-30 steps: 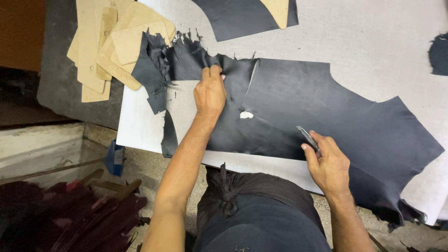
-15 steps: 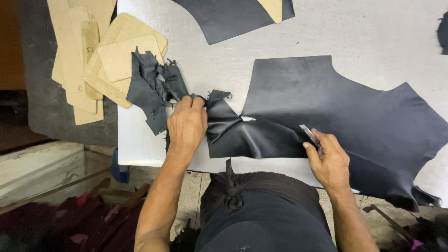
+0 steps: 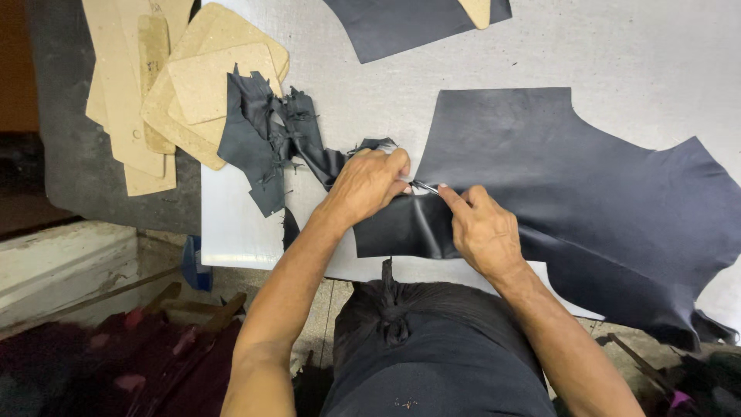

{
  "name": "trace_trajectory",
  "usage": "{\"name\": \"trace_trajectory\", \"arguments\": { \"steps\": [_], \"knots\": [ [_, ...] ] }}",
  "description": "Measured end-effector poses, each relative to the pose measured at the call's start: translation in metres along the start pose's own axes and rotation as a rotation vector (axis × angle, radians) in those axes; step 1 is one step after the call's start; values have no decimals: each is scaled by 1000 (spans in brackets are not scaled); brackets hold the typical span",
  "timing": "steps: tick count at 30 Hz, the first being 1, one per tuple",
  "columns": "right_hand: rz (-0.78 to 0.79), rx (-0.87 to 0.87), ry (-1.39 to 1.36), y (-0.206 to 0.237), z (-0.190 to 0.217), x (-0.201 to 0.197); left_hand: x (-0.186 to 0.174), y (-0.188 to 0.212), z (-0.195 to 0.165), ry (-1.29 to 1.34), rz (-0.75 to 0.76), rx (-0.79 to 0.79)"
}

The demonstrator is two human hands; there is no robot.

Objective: The person places cardboard templates on a large piece of black leather and uses a utility knife to cut along the template edges. The person repeatedly positions templates, cuts the leather, and removes the cut pieces, working on a white table in a workshop.

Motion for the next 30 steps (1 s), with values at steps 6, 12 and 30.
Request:
{"name": "trace_trajectory", "arguments": {
  "steps": [6,12,30],
  "knots": [
    [52,-10,25,-7,1,14,10,-10,2,-55,174,27],
    [171,-4,80,-6,2,27,10,-12,0,-33,172,63],
    [-254,-10,-192,70,-11,-107,21,31,-16,-13,490,-123]
  ]
}}
Point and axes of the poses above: each hand's wrist, its own y-axis away from the middle knuckle, its own x-axis out of the palm, z = x × y, the point moved 10 cm from there along -y, towards the middle knuckle, and after that the axes turned 7 degrees about -y, right-handed, at the moved point
